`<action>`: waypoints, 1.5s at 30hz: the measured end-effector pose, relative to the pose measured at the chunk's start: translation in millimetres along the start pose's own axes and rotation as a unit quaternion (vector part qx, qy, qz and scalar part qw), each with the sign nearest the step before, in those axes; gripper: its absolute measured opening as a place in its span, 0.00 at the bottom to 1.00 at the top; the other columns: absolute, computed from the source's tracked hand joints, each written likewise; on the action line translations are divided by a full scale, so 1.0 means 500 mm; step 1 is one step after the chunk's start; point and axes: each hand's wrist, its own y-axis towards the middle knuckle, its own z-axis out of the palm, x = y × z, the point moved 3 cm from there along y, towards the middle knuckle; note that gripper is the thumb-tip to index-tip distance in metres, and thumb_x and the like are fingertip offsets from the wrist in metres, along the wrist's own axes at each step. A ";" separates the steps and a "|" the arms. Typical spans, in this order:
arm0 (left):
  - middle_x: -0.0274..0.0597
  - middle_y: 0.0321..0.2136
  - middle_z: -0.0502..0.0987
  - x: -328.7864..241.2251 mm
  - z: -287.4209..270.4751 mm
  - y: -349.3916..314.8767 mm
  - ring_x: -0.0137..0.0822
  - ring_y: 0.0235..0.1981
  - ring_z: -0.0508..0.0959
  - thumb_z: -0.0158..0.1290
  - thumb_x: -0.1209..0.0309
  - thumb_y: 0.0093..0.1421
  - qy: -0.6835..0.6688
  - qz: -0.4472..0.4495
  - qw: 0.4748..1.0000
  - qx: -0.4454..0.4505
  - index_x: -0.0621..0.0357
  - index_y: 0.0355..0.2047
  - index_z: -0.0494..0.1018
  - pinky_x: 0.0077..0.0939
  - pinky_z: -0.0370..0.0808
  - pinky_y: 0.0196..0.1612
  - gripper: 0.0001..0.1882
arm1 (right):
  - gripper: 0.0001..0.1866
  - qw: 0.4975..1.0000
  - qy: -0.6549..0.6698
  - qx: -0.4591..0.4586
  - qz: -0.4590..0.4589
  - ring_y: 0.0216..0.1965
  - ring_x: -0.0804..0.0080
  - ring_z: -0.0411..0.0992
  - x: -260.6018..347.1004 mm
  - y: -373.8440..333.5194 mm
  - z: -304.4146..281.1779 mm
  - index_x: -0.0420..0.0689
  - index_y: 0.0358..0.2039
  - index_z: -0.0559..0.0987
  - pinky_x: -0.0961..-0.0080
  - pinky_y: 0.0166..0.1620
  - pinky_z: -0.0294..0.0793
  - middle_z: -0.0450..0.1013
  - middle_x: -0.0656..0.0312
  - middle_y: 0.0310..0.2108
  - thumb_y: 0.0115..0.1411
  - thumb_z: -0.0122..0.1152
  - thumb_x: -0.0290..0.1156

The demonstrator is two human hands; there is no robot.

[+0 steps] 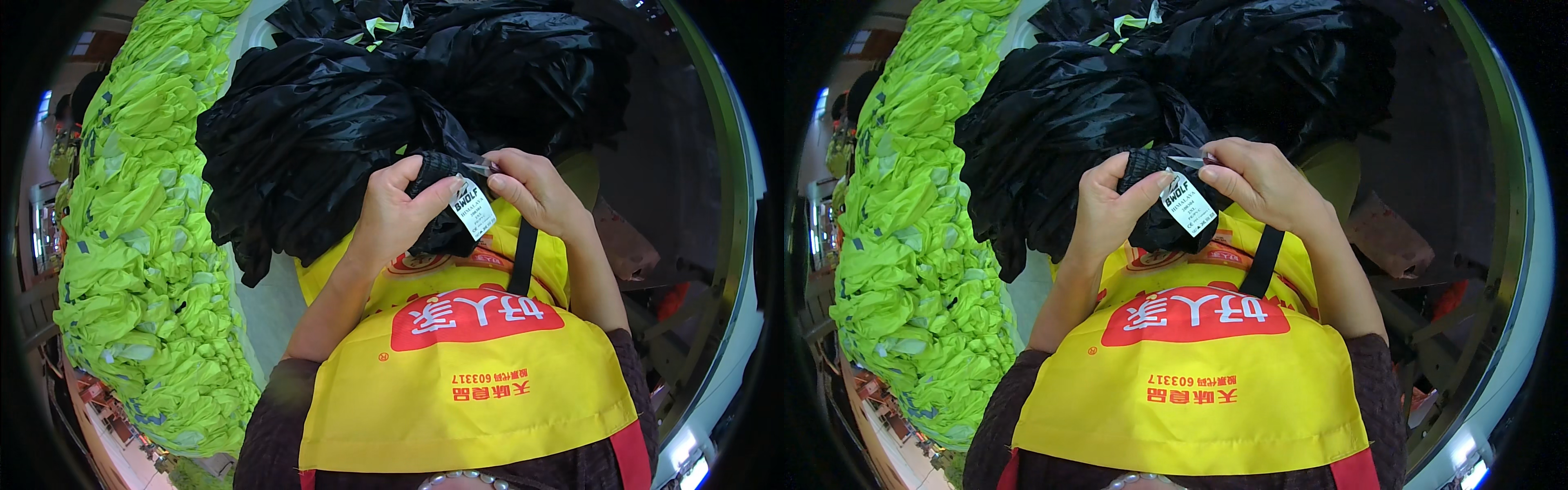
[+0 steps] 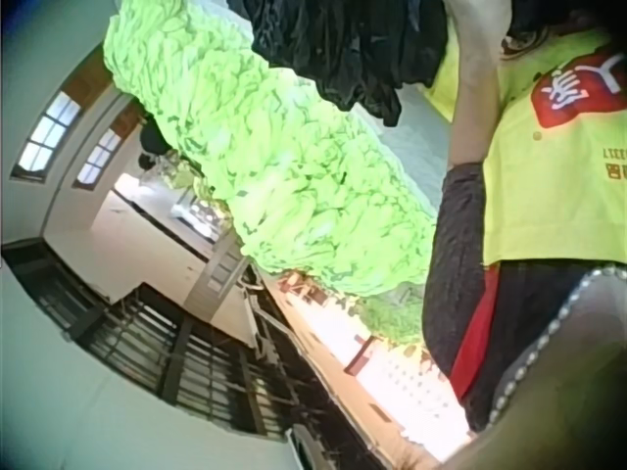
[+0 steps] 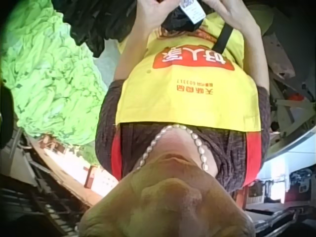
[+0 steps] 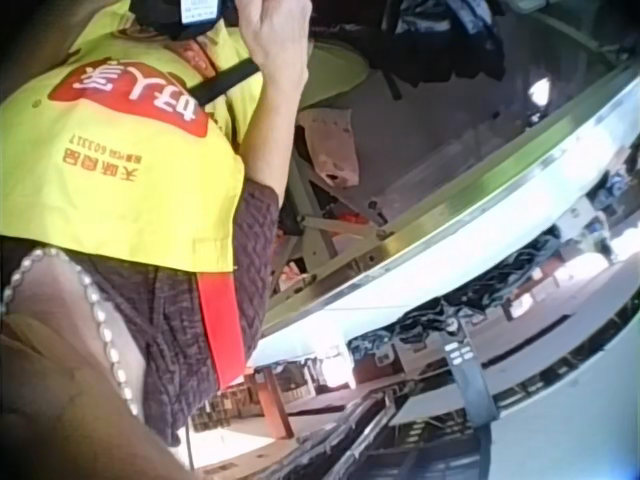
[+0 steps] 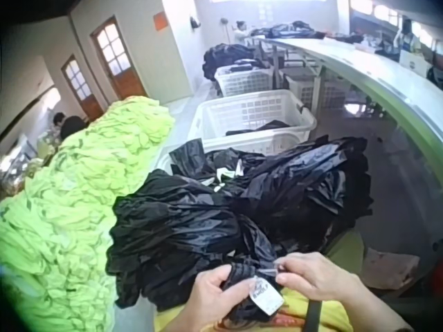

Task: The person uses a small knife to cut tags off black garments. They repeatedly pick up a garment, locate the tag, cut it off, and place the garment back in the pile.

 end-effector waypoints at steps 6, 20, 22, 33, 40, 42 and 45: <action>0.33 0.26 0.77 0.003 0.001 -0.002 0.19 0.27 0.74 0.56 0.75 0.53 0.037 0.021 0.999 0.017 0.65 0.34 0.75 0.13 0.71 0.30 0.08 | 0.21 0.999 0.001 0.020 -0.039 0.29 0.61 0.70 0.004 0.017 0.010 0.37 0.36 0.75 0.72 0.31 0.68 0.72 0.51 0.28 0.62 0.44 0.44; 0.33 0.25 0.77 0.007 0.010 -0.005 0.18 0.26 0.73 0.56 0.77 0.53 0.035 0.008 0.999 0.032 0.65 0.32 0.75 0.13 0.70 0.29 0.06 | 0.22 0.997 0.047 -0.013 0.058 0.27 0.66 0.70 -0.001 0.016 0.005 0.39 0.30 0.76 0.75 0.28 0.67 0.71 0.55 0.24 0.62 0.43 0.45; 0.33 0.25 0.77 0.011 0.007 -0.004 0.18 0.25 0.73 0.56 0.77 0.52 0.032 0.003 0.999 0.040 0.65 0.32 0.74 0.13 0.71 0.29 0.06 | 0.20 0.989 0.101 -0.072 0.085 0.27 0.68 0.70 -0.024 0.015 -0.004 0.39 0.30 0.76 0.76 0.29 0.66 0.71 0.56 0.24 0.62 0.44 0.44; 0.33 0.26 0.76 0.010 0.009 -0.007 0.19 0.27 0.73 0.56 0.77 0.52 0.064 0.025 0.995 0.072 0.65 0.34 0.74 0.14 0.70 0.30 0.08 | 0.22 0.998 -0.015 0.058 -0.027 0.26 0.61 0.69 0.021 0.035 0.015 0.37 0.28 0.74 0.71 0.28 0.66 0.69 0.53 0.22 0.61 0.46 0.46; 0.32 0.25 0.76 0.024 -0.002 -0.008 0.18 0.26 0.72 0.56 0.77 0.52 0.080 0.002 0.994 0.073 0.65 0.31 0.74 0.14 0.70 0.29 0.06 | 0.23 0.991 0.094 -0.064 0.070 0.25 0.69 0.68 -0.017 0.034 0.021 0.39 0.26 0.75 0.75 0.29 0.66 0.70 0.58 0.22 0.63 0.41 0.45; 0.31 0.24 0.76 0.027 -0.001 -0.009 0.18 0.26 0.71 0.56 0.77 0.52 0.075 -0.005 0.995 0.073 0.65 0.30 0.74 0.14 0.70 0.29 0.06 | 0.16 0.973 0.195 -0.078 0.099 0.26 0.76 0.67 -0.004 0.027 0.031 0.39 0.31 0.77 0.80 0.30 0.67 0.71 0.62 0.24 0.59 0.51 0.40; 0.34 0.27 0.77 0.016 0.001 -0.008 0.20 0.29 0.73 0.56 0.78 0.51 0.082 0.007 0.993 0.085 0.65 0.32 0.74 0.15 0.71 0.33 0.07 | 0.15 0.958 0.257 -0.101 0.079 0.26 0.82 0.68 0.018 0.032 0.047 0.41 0.38 0.77 0.86 0.31 0.67 0.72 0.65 0.25 0.50 0.64 0.32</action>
